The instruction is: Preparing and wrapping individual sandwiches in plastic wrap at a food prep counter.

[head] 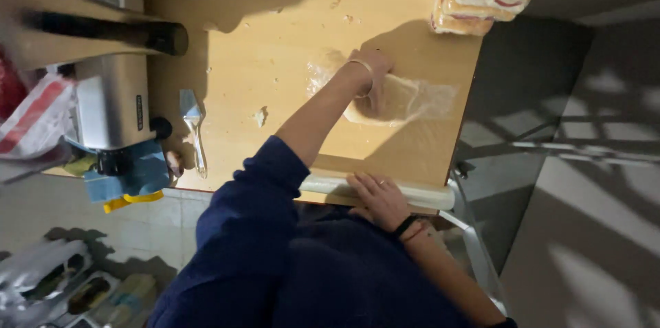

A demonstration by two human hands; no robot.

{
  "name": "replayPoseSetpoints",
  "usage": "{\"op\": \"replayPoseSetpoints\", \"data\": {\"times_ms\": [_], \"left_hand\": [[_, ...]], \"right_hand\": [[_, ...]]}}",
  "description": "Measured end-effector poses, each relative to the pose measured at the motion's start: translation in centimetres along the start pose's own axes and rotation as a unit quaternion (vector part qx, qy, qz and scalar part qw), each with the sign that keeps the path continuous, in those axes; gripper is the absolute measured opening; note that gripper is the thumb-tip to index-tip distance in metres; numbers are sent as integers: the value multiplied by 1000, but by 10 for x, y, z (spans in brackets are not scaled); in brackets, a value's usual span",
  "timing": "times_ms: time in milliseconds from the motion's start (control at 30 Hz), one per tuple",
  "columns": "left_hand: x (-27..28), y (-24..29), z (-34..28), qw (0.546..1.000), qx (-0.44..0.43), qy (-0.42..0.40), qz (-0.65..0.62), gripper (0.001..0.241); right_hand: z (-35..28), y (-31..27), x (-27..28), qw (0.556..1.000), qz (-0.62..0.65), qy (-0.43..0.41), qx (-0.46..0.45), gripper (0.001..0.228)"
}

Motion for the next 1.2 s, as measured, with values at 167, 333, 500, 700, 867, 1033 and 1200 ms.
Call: {"op": "replayPoseSetpoints", "data": {"times_ms": [167,333,500,700,867,1033,1200], "left_hand": [[-5,19,-20,991,-110,67,-34,87],[9,32,-52,988,-93,119,13,60],[50,21,-57,962,-82,250,75,44],[124,25,-116,885,-97,433,140,24],[135,63,-212,754,-170,593,225,28],[103,104,-269,704,-167,633,277,21],[77,145,-314,695,-160,641,283,27]], "right_hand": [[-9,16,-28,992,-102,62,36,64],[-6,20,-35,984,-174,5,22,64],[5,17,-26,986,-159,-40,13,68],[2,25,-31,984,-177,-24,0,70],[21,-21,59,993,-55,103,-3,105],[33,-10,75,857,384,338,65,108],[47,-113,180,586,699,401,90,100]]}}
Point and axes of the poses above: each hand's wrist, its own z-axis towards the middle knuckle, its own x-axis out of the back of the hand, y = z × x, the point moved 4 cm from there along z, towards the middle knuckle, and after that the axes turned 2 degrees about y, right-handed, at the moved point
